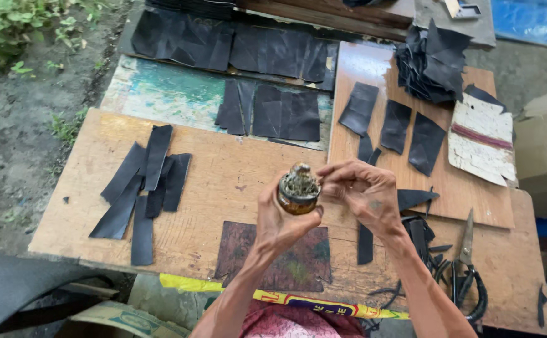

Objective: The person arranges and aligns multiple black rubber strips on a wooden workbench. They handle the pieces by hand, folding and positioning them into specific configurations. The person also uses a small container of adhesive, applying it to the rubber pieces to bond them together.

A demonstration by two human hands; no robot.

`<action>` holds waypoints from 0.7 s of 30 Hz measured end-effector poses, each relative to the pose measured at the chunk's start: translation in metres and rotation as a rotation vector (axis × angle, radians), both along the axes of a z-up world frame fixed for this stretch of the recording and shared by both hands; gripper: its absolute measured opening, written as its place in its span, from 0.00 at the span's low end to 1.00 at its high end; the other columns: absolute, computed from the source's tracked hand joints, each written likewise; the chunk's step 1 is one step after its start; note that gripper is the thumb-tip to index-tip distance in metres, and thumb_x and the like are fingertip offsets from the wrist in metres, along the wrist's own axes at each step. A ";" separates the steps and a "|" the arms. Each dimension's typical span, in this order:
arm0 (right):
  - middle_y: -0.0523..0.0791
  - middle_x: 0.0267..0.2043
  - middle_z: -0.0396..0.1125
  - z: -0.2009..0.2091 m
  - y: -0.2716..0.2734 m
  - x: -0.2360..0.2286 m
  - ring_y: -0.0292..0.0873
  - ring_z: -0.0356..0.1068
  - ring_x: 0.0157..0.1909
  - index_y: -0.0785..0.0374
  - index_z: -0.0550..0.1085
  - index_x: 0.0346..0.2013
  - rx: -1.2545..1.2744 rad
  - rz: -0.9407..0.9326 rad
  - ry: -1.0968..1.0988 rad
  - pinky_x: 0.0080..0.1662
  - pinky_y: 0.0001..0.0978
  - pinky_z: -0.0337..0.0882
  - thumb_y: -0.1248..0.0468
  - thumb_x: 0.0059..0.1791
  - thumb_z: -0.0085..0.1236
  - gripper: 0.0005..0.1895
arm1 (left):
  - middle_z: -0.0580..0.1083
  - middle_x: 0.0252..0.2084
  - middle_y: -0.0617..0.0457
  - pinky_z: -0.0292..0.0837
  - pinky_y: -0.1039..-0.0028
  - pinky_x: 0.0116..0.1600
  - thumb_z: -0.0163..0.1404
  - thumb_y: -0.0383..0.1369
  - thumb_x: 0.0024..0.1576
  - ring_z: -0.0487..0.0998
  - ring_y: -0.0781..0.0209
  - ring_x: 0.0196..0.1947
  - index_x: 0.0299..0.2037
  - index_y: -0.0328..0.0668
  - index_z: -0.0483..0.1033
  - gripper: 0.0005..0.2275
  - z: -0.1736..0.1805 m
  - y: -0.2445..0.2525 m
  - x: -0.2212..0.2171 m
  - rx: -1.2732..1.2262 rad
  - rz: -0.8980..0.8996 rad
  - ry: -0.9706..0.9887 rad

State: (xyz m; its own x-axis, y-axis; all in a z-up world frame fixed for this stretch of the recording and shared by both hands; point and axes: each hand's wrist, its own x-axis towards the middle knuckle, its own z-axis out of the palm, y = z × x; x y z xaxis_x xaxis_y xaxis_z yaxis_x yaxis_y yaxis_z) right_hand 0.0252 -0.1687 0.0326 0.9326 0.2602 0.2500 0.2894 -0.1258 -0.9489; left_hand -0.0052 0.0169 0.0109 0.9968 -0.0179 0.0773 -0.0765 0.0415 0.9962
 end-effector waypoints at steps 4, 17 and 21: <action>0.50 0.52 0.72 0.031 0.012 -0.025 0.49 0.70 0.55 0.70 0.79 0.47 -0.738 -0.154 -0.492 0.55 0.41 0.73 0.77 0.44 0.62 0.16 | 0.80 0.41 0.46 0.83 0.78 0.43 0.62 0.31 0.40 0.85 0.59 0.38 0.51 0.33 0.73 0.26 -0.009 -0.008 0.002 0.191 0.022 -0.127; 0.39 0.31 0.59 -0.014 0.019 -0.107 0.33 0.55 0.33 0.64 0.67 0.30 0.395 -0.100 0.173 0.37 0.25 0.59 0.67 0.59 0.46 0.12 | 0.68 0.46 0.45 0.69 0.61 0.53 0.66 0.35 0.43 0.71 0.51 0.47 0.55 0.38 0.69 0.29 -0.072 -0.020 0.027 0.476 0.158 -0.219; 0.39 0.30 0.56 -0.044 0.013 -0.116 0.34 0.54 0.33 0.63 0.65 0.31 0.489 -0.129 0.143 0.37 0.28 0.58 0.65 0.62 0.49 0.15 | 0.73 0.50 0.43 0.68 0.57 0.56 0.70 0.37 0.42 0.75 0.48 0.52 0.58 0.36 0.69 0.34 -0.085 -0.029 0.029 0.479 0.158 -0.307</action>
State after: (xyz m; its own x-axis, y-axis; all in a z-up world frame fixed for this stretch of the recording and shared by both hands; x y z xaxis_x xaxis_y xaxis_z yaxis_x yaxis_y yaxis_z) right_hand -0.0910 -0.1554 -0.0116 0.9831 0.0262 0.1809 0.1636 0.3158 -0.9346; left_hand 0.0242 -0.0121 -0.0742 0.9237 0.0250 0.3823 -0.3326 -0.4431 0.8325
